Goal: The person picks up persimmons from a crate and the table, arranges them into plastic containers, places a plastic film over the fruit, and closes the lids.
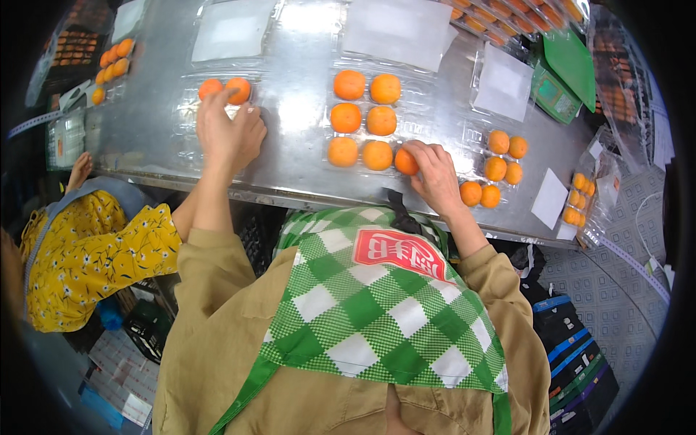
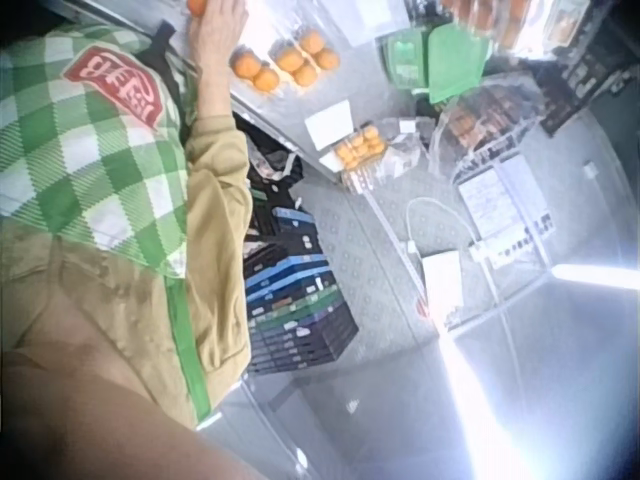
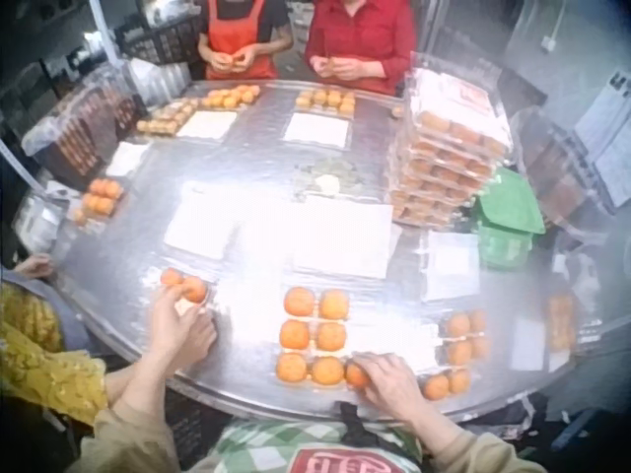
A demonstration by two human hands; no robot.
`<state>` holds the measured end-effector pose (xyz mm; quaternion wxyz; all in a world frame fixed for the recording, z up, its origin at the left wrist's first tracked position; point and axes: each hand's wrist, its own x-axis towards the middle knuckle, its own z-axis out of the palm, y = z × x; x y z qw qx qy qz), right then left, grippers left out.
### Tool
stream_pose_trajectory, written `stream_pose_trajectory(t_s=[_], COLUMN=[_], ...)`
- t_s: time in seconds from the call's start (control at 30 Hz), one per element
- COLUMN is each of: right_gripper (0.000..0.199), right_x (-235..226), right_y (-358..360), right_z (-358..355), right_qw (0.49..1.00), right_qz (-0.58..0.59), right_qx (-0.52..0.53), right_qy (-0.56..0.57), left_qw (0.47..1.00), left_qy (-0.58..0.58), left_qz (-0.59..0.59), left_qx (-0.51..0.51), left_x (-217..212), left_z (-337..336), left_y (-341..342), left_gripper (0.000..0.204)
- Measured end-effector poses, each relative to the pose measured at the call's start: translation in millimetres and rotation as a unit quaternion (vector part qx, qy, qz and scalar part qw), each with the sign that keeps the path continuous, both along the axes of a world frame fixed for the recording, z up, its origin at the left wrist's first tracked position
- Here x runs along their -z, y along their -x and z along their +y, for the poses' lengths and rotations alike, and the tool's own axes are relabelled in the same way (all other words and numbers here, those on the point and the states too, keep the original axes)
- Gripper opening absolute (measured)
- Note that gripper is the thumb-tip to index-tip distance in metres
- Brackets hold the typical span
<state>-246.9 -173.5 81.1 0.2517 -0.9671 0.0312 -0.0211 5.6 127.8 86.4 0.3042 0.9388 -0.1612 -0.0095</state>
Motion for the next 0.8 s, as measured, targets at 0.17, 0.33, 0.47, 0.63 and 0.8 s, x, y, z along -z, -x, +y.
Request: stream_pose_trajectory(t_s=[0.17,0.33,0.47,0.63,0.8], right_gripper=[0.068,0.065,0.054,0.035,0.048], right_x=[-2.8,-4.6,-9.0,-15.4,-28.1], right_y=[-2.0,3.8,10.3,2.6,-22.4], right_z=[-2.9,-19.0,-30.4,-8.2,19.9], right_qw=[0.998,0.984,0.96,0.79,0.575], right_qz=[0.008,-0.006,-0.048,0.054,0.149], right_qx=[0.018,0.112,0.201,0.236,0.112], right_qy=[-0.057,-0.138,-0.187,-0.563,-0.797], left_qw=[0.969,0.97,0.981,0.927,0.887], left_qy=[-0.228,-0.242,-0.165,0.322,0.316], left_qz=[-0.085,-0.027,-0.076,0.168,0.198], left_qx=[0.037,0.015,-0.072,0.095,0.273], left_x=[14.6,19.0,21.4,2.3,-22.1], left_z=[-4.8,-8.1,-15.3,-48.9,-108.6], left_y=[-39.1,-47.3,-35.7,23.1,97.4], left_gripper=[0.051,0.049,0.045,0.055,0.059])
